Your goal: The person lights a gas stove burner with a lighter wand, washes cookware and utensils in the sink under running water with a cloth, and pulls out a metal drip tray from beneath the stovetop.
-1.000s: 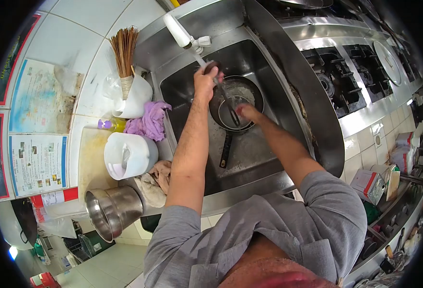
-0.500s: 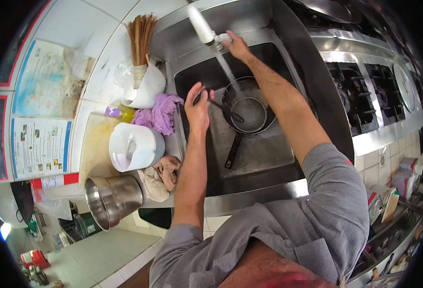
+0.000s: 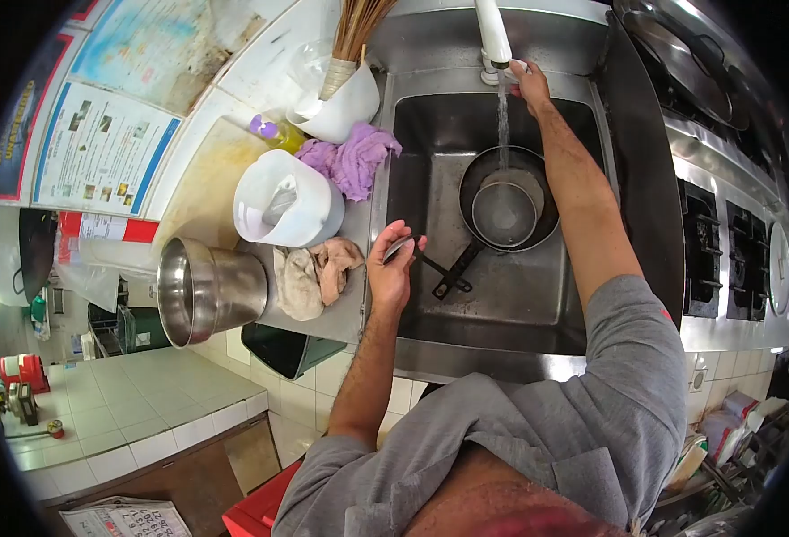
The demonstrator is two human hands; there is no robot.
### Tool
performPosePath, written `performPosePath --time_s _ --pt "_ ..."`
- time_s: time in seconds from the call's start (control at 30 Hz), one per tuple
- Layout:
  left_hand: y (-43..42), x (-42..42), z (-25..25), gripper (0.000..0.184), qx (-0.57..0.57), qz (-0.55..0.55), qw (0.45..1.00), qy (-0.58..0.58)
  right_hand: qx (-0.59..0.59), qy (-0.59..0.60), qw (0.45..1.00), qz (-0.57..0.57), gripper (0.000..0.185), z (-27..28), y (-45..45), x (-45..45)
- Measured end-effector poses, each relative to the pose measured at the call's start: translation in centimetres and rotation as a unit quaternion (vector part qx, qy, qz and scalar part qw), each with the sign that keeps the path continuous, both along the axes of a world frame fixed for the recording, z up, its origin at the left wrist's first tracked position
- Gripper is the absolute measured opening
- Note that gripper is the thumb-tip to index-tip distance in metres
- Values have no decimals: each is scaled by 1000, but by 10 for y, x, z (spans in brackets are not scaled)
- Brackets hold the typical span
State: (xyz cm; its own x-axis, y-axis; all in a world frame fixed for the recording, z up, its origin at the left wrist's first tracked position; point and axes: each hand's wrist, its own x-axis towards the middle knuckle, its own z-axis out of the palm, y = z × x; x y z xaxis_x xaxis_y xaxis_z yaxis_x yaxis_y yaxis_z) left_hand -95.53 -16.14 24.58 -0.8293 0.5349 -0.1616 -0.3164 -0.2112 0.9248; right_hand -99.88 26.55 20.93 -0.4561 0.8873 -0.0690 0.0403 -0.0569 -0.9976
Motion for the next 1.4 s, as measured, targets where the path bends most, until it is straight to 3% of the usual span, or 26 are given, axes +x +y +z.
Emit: performPosePath --time_s 0.1,0.17,0.2,0.23,0.27,0.3,0.37,0.47,0.5,0.53,0.57,0.63,0.8,0.83,0.87,1.0,1.07,1.23,1.4 --pt "-4 -1 14 30 42 23 999 -1 -54 36 998 -9 61 -9 -52 13" --pt "-9 -7 28 25 122 56 990 -32 -100 -23 970 222 69 -8 -122 49" --pt "-13 -12 34 22 129 66 989 -40 -60 -5 955 290 73 -20 -171 70" --pt "-18 -17 35 22 134 81 987 -38 -45 -62 899 431 68 -47 -196 85" --pt "-22 -22 35 22 160 74 983 -49 -39 -41 834 549 60 -44 -229 101" --pt "-25 -26 34 22 185 62 979 -61 -135 -50 775 615 49 -40 -255 116" --pt "-33 -26 31 21 192 71 977 -60 14 -66 778 625 34 -36 -294 135" --pt "-56 -24 27 35 103 37 991 -75 -39 -187 769 610 26 -18 -317 150" --pt "-70 -22 25 44 -103 77 973 190 -34 -189 767 612 26 -14 -320 154" --pt "-86 -19 24 54 -301 110 845 429 -20 -178 814 553 25 -12 -321 163" --pt "-101 -15 28 54 -301 112 846 426 -8 -167 856 489 25 -9 -323 174" --pt "-124 -13 37 57 -606 152 614 482 51 -193 881 429 23 8 -321 195" --pt "-177 -87 -21 54 -548 133 639 522 48 -242 924 293 26 27 -335 244" --pt "-181 -108 -33 51 -518 187 650 524 40 -252 932 256 28 32 -341 254" --pt "-181 -126 -38 48 -483 240 660 523 77 -269 936 215 31 46 -351 258" --pt "-174 -164 -29 42 -462 270 693 483 61 -255 949 175 33 56 -372 279" --pt "-167 -169 -19 39 -437 297 747 404 127 -249 948 153 31 55 -382 290" --pt "-178 -156 -15 37 -464 250 738 422 52 -209 974 73 30 69 -411 321" --pt "-202 -96 -22 31 -317 212 813 441 34 -208 977 -31 29 69 -427 366"
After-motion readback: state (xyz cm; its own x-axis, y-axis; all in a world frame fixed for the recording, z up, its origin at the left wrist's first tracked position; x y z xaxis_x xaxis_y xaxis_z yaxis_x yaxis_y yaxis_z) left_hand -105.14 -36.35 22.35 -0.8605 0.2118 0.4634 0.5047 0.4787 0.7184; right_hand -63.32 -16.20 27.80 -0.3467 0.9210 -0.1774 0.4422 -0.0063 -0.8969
